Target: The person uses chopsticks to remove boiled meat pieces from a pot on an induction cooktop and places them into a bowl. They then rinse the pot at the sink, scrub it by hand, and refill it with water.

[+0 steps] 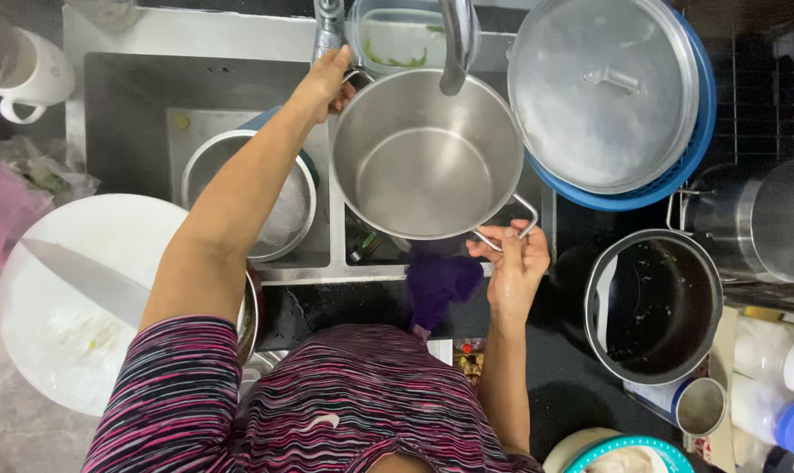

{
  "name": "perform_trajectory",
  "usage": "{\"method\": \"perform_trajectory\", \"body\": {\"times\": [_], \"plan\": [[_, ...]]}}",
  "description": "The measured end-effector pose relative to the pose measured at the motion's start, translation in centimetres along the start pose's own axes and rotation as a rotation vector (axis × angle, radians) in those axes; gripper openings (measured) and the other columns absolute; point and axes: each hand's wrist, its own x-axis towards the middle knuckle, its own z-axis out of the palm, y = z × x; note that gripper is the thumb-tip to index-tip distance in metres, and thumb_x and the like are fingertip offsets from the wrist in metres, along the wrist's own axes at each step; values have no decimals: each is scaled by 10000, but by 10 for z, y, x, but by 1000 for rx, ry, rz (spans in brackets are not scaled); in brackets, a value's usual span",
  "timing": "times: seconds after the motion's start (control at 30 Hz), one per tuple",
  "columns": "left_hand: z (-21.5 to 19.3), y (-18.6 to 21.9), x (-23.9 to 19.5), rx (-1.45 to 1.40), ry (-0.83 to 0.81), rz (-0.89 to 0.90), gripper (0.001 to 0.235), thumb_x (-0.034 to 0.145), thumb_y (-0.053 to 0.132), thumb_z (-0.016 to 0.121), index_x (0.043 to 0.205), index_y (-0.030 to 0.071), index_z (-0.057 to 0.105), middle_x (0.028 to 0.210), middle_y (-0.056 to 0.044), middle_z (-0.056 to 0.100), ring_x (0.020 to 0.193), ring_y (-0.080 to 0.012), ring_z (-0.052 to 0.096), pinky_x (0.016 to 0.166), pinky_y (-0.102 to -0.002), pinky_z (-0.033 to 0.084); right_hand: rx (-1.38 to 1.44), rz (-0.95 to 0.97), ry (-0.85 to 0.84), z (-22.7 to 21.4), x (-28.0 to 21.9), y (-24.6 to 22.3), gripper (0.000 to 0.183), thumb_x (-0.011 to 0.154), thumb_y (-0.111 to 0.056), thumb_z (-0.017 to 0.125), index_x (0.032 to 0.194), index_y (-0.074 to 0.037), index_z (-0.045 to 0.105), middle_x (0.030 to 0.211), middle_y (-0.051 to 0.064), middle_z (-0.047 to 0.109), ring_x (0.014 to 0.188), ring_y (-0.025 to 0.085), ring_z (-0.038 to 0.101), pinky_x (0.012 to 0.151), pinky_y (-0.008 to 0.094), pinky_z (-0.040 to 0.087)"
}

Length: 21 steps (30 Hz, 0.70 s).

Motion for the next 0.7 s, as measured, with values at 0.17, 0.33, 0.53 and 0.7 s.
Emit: {"method": "perform_trajectory", "body": {"times": [0.17,0.33,0.53,0.7], "plan": [[-2,-8,-11,-37,-26,6,381,1082,518,438,1148,157,541,633,-58,590,430,-137,489,390,-288,374,-1,10,18,-4,3,2,120,1067,-4,478,1180,33,492,944,234,722,670,245,711,699,408,660],[-2,-6,-17,-25,-34,-1,345,1075,493,452,1116,167,559,633,-52,593,442,-136,510,396,-293,405,11,8,20,-8,5,1,120,1073,-8,472,1185,29,494,931,234,728,658,240,700,693,396,662],[0,-19,-14,-226,77,23,192,982,247,624,1153,207,547,646,-58,618,431,-136,517,374,-282,370,13,15,13,-7,10,-1,105,1063,-4,478,1161,27,500,932,240,730,651,250,705,692,395,654],[-1,-37,-10,-321,210,61,192,978,163,682,1072,65,546,706,-88,647,455,-141,530,361,-279,313,45,36,11,-11,10,-2,96,1075,-33,490,1158,13,507,925,236,731,634,238,705,672,374,645]]}}
